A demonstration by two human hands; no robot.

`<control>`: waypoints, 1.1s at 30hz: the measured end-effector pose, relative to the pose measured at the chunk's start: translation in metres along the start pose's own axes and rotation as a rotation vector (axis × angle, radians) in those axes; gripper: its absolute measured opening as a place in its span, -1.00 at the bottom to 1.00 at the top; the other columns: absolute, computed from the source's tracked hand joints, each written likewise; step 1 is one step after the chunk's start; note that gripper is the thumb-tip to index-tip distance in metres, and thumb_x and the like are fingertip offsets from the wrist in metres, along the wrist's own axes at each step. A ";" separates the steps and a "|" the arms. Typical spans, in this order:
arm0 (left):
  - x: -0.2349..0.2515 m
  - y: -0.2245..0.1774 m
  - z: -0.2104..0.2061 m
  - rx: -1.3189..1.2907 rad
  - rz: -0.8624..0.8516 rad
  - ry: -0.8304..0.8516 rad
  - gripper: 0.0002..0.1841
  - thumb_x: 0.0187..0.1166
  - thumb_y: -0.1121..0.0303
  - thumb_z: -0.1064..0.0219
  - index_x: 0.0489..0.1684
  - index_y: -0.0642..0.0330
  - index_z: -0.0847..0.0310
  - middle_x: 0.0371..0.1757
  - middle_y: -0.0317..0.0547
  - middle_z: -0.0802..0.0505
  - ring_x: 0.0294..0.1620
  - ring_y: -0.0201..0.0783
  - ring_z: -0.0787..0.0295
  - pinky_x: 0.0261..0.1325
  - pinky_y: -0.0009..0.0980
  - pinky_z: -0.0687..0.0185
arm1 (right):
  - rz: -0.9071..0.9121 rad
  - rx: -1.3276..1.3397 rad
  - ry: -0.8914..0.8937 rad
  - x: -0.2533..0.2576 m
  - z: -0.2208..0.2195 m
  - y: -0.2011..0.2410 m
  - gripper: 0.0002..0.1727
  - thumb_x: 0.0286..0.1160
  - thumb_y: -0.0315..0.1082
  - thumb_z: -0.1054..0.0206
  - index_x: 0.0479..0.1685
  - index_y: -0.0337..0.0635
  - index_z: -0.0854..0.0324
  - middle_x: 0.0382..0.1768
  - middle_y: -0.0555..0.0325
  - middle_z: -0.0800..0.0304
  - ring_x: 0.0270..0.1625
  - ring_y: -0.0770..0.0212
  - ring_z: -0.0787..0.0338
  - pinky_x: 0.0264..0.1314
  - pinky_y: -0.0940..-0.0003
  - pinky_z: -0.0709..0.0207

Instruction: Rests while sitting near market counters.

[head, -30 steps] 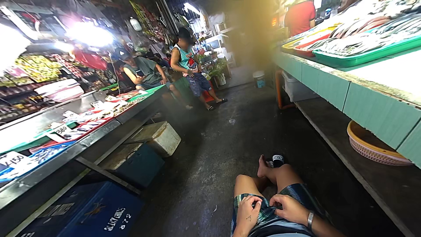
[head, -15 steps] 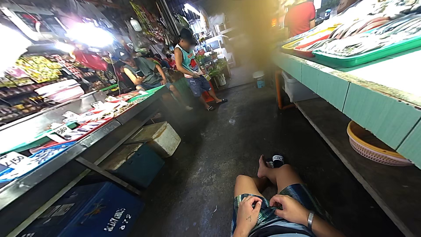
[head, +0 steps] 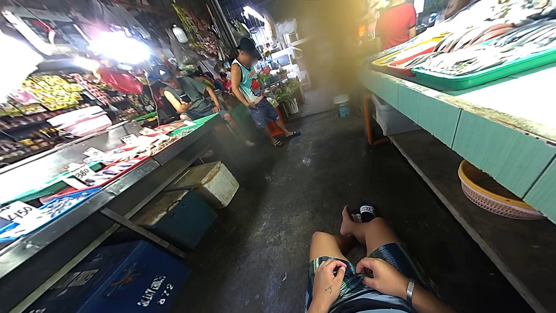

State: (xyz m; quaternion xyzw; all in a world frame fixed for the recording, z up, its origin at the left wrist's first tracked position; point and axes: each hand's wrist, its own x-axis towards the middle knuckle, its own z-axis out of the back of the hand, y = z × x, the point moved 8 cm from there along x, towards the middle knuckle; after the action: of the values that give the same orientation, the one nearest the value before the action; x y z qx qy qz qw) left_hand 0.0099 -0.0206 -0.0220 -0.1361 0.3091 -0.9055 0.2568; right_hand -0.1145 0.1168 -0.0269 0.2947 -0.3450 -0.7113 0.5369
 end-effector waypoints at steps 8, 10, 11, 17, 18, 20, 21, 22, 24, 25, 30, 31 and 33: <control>0.000 -0.001 0.001 0.002 -0.013 -0.008 -0.73 0.66 0.05 -0.20 -0.08 -0.23 -0.89 -0.02 -0.55 -0.89 0.18 -0.52 -0.72 0.42 -0.28 -0.54 | 0.001 0.004 -0.002 0.000 0.001 0.002 -0.69 0.43 -0.22 -0.44 0.12 -0.08 -0.77 0.05 0.09 -0.83 0.14 0.17 -0.79 0.33 0.12 -0.64; 0.001 -0.001 0.001 0.005 -0.011 -0.003 -0.73 0.66 0.05 -0.21 -0.08 -0.23 -0.88 -0.02 -0.56 -0.89 0.19 -0.52 -0.72 0.42 -0.28 -0.54 | 0.003 0.003 -0.007 -0.001 0.001 0.002 -0.69 0.42 -0.22 -0.44 0.11 -0.07 -0.77 0.04 0.10 -0.83 0.13 0.17 -0.79 0.32 0.13 -0.64; 0.001 0.000 0.000 0.005 -0.009 -0.001 -0.73 0.67 0.04 -0.20 -0.08 -0.23 -0.88 -0.02 -0.56 -0.89 0.18 -0.52 -0.72 0.43 -0.28 -0.54 | 0.004 0.002 -0.008 -0.001 0.001 0.002 -0.69 0.42 -0.22 -0.45 0.11 -0.07 -0.77 0.04 0.10 -0.83 0.13 0.18 -0.80 0.31 0.13 -0.65; 0.000 -0.001 0.001 0.007 -0.008 -0.002 -0.73 0.66 0.05 -0.21 -0.08 -0.23 -0.89 -0.02 -0.55 -0.89 0.17 -0.52 -0.72 0.41 -0.29 -0.54 | 0.007 0.001 -0.004 0.000 0.000 0.001 -0.69 0.42 -0.22 -0.45 0.11 -0.08 -0.77 0.04 0.10 -0.83 0.13 0.17 -0.79 0.32 0.12 -0.64; 0.000 -0.001 0.001 0.008 -0.009 -0.004 -0.73 0.66 0.05 -0.20 -0.08 -0.23 -0.89 -0.03 -0.55 -0.89 0.17 -0.52 -0.72 0.41 -0.29 -0.54 | 0.006 0.000 -0.001 0.000 0.000 0.000 -0.69 0.42 -0.22 -0.44 0.11 -0.07 -0.77 0.04 0.10 -0.83 0.13 0.17 -0.79 0.32 0.13 -0.64; 0.000 -0.001 0.001 0.008 -0.011 -0.004 -0.73 0.66 0.04 -0.21 -0.08 -0.23 -0.89 -0.03 -0.55 -0.89 0.16 -0.53 -0.72 0.41 -0.30 -0.55 | 0.007 0.000 0.003 0.000 0.000 0.001 -0.69 0.42 -0.22 -0.45 0.11 -0.07 -0.77 0.04 0.10 -0.83 0.13 0.18 -0.79 0.32 0.13 -0.64; 0.001 -0.001 0.001 0.006 -0.009 -0.001 -0.72 0.66 0.04 -0.21 -0.08 -0.23 -0.89 -0.02 -0.55 -0.89 0.17 -0.53 -0.72 0.41 -0.30 -0.55 | 0.009 -0.001 -0.001 0.000 0.000 0.001 -0.69 0.41 -0.22 -0.45 0.11 -0.08 -0.77 0.04 0.10 -0.83 0.13 0.18 -0.79 0.31 0.13 -0.65; 0.001 -0.001 0.001 0.006 -0.006 0.001 -0.72 0.66 0.04 -0.21 -0.08 -0.23 -0.89 -0.02 -0.55 -0.89 0.17 -0.53 -0.73 0.41 -0.30 -0.55 | 0.010 0.000 -0.004 0.001 0.000 0.001 -0.69 0.41 -0.22 -0.45 0.11 -0.08 -0.77 0.04 0.10 -0.83 0.13 0.17 -0.79 0.31 0.12 -0.65; 0.000 -0.001 0.001 0.005 -0.006 -0.001 -0.72 0.66 0.04 -0.20 -0.08 -0.23 -0.89 -0.02 -0.56 -0.89 0.17 -0.53 -0.72 0.41 -0.30 -0.55 | 0.003 -0.001 0.000 0.001 0.000 0.001 -0.69 0.42 -0.23 -0.44 0.12 -0.08 -0.77 0.05 0.09 -0.83 0.14 0.17 -0.79 0.33 0.12 -0.64; 0.000 -0.001 0.001 0.001 -0.006 -0.001 -0.72 0.66 0.05 -0.20 -0.08 -0.23 -0.89 -0.01 -0.56 -0.89 0.18 -0.53 -0.72 0.42 -0.29 -0.54 | 0.001 -0.002 0.003 0.000 0.000 0.001 -0.69 0.43 -0.23 -0.44 0.12 -0.08 -0.77 0.06 0.09 -0.83 0.14 0.17 -0.79 0.33 0.12 -0.64; 0.000 -0.001 0.000 0.009 0.005 0.010 -0.73 0.67 0.05 -0.20 -0.08 -0.23 -0.88 -0.01 -0.56 -0.89 0.19 -0.53 -0.72 0.43 -0.30 -0.53 | 0.001 -0.002 0.001 0.001 0.000 -0.001 -0.69 0.42 -0.22 -0.44 0.12 -0.07 -0.77 0.05 0.10 -0.83 0.13 0.18 -0.79 0.32 0.13 -0.64; 0.000 -0.001 0.001 0.008 0.008 0.014 -0.73 0.67 0.05 -0.20 -0.08 -0.23 -0.88 -0.01 -0.56 -0.88 0.19 -0.53 -0.72 0.44 -0.29 -0.53 | 0.004 0.001 -0.001 0.001 0.000 -0.001 -0.68 0.42 -0.22 -0.45 0.12 -0.07 -0.77 0.05 0.10 -0.83 0.14 0.18 -0.79 0.33 0.13 -0.64; 0.000 -0.001 0.000 0.006 0.006 0.018 -0.72 0.67 0.05 -0.20 -0.07 -0.23 -0.88 0.00 -0.55 -0.88 0.20 -0.52 -0.71 0.45 -0.27 -0.52 | 0.011 0.005 -0.008 0.001 0.000 0.000 -0.68 0.40 -0.22 -0.45 0.10 -0.07 -0.77 0.04 0.10 -0.84 0.14 0.17 -0.80 0.33 0.11 -0.64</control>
State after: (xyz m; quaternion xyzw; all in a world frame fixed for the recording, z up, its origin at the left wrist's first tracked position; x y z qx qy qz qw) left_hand 0.0093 -0.0200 -0.0207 -0.1261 0.3094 -0.9069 0.2569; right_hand -0.1146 0.1162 -0.0272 0.2911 -0.3505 -0.7087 0.5386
